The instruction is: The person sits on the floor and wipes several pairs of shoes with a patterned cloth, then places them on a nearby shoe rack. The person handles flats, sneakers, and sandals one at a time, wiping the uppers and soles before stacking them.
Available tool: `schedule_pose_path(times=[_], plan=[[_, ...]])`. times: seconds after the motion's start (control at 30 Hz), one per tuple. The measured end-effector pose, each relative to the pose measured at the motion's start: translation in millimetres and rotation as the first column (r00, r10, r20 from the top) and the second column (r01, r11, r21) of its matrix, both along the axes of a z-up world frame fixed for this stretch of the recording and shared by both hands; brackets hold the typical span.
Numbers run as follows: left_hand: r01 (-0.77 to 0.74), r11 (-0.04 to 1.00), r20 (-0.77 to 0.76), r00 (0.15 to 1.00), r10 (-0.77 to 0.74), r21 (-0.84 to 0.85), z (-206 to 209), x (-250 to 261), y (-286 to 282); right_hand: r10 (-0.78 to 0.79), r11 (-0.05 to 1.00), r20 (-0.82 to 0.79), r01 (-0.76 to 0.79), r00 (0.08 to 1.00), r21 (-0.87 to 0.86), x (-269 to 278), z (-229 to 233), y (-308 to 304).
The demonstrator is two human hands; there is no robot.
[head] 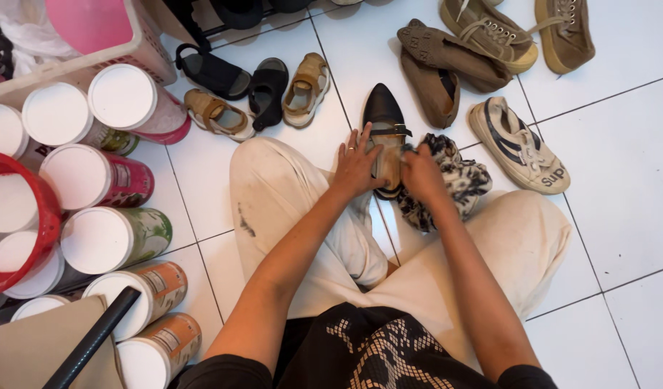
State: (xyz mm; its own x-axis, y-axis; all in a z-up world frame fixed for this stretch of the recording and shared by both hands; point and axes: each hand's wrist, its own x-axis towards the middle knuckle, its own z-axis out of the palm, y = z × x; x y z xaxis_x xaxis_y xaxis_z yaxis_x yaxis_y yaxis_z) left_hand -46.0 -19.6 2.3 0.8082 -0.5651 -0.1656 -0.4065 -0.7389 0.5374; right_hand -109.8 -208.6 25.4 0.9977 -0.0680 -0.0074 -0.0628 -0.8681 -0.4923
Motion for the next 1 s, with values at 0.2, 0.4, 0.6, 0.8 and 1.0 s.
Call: schedule_pose_path(times=[0.2, 0.4, 0.6, 0.8, 1.0], plan=[[-0.044, 0.999, 0.053, 0.998, 0.042, 0.03, 3, -8, -4, 0.072, 0.932, -0.071, -0.092, 0.995, -0.351, 5, -12, 32], [-0.075, 0.991, 0.075, 0.995, 0.067, 0.114, 0, -5, -10, 0.019, 0.883, -0.196, -0.109, 0.98, -0.457, -22, -16, 48], [-0.036, 0.987, 0.042, 0.999, 0.029, 0.158, -9, -7, -10, -0.059, 0.942, -0.265, -0.034, 0.962, -0.334, -35, -6, 51], [-0.007, 0.978, -0.09, 0.996, 0.026, 0.207, 2, -4, -11, -0.195, 0.98, 0.055, 0.196, 0.979, -0.026, -21, 21, 22], [-0.008, 0.98, -0.088, 0.996, 0.025, 0.196, 4, -4, -11, -0.15, 0.983, 0.265, 0.171, 0.953, -0.06, -8, 6, 37]])
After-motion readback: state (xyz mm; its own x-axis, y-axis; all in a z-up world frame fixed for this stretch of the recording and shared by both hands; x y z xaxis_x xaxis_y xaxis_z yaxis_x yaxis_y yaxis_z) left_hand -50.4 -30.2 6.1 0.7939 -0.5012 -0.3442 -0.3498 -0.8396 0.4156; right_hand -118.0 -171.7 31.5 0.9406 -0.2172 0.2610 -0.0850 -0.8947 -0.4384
